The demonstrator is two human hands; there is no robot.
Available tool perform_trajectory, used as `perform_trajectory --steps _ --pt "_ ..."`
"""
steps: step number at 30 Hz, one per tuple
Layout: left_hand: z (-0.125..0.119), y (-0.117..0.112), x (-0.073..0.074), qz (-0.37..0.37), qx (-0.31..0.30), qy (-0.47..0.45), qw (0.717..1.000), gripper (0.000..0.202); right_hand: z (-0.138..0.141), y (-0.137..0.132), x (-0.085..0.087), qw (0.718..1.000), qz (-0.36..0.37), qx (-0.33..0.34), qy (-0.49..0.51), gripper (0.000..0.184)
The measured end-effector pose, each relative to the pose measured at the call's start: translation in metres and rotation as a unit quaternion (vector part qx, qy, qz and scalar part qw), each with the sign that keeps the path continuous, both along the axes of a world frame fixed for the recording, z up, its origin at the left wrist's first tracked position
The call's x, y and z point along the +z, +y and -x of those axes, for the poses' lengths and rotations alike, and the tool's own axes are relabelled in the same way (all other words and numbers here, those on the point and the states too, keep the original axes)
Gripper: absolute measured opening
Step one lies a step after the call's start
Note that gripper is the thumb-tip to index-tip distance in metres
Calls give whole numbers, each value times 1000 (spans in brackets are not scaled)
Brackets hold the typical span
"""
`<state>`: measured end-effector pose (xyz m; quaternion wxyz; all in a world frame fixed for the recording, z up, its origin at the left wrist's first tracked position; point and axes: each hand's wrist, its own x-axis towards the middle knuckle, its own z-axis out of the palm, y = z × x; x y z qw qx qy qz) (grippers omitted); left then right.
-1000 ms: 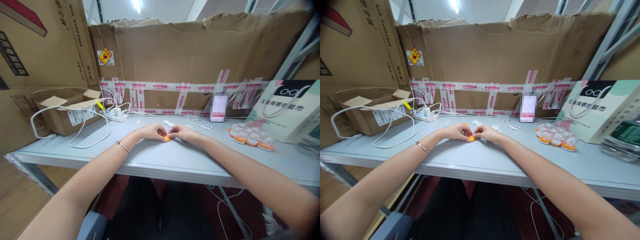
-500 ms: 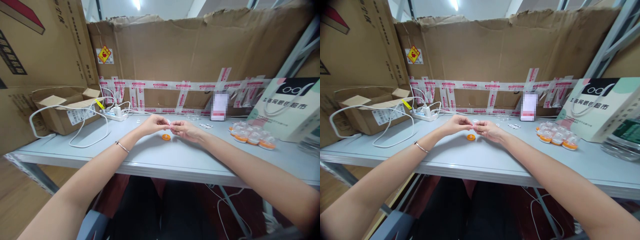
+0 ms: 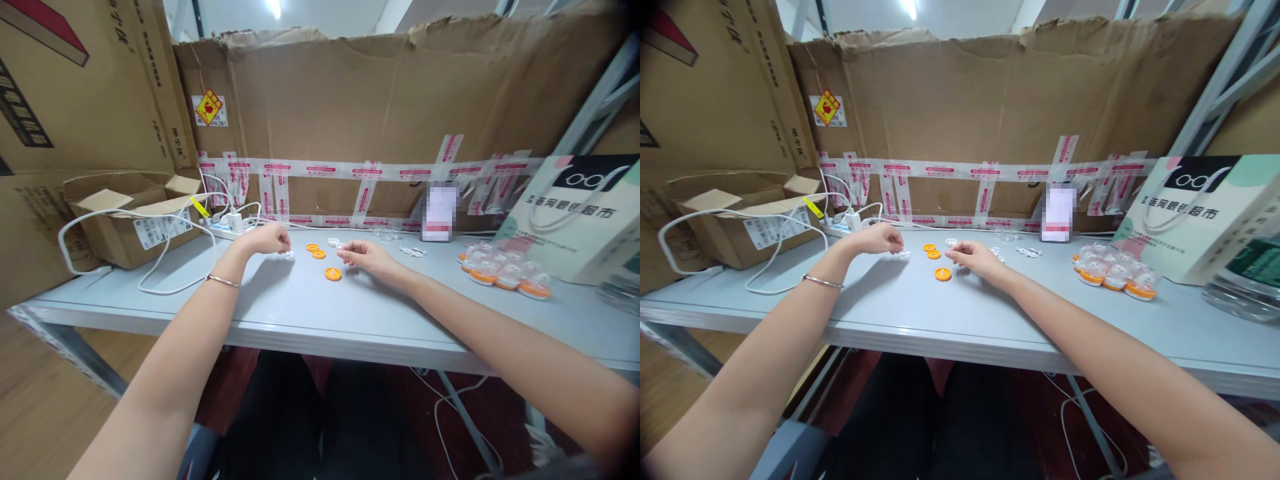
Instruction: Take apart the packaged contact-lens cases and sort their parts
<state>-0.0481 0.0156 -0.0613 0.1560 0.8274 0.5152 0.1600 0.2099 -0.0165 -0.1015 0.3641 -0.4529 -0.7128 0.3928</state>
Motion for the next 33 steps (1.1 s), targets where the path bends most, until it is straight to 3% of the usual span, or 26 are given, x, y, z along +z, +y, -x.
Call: perform_trajectory --steps 4,9,16,18,21,23,29,33 --pt "1 7 -11 60 18 26 998 9 0 0 1 1000 -9 -9 -1 30" --pt "0 8 -14 73 42 35 996 9 -1 -1 2 1000 -10 -8 -9 27" --pt "-10 -1 -6 -53 59 2 997 13 -5 -2 1 998 4 -17 -58 28" --pt "-24 -8 -6 -78 15 -26 996 17 -8 -2 0 995 -11 17 -98 34" --pt "-47 -18 -10 -71 -134 -50 987 18 -11 -2 -2 985 -41 69 -154 48" --pt "-59 -21 -13 -74 -196 -21 978 16 -10 -1 -4 981 -52 83 -168 53" --pt "-73 -18 -17 -94 -229 53 967 12 -7 4 -10 976 -109 70 -175 38" --pt "-73 -15 -18 -168 -247 143 944 16 -5 7 -13 976 -123 57 -169 33"
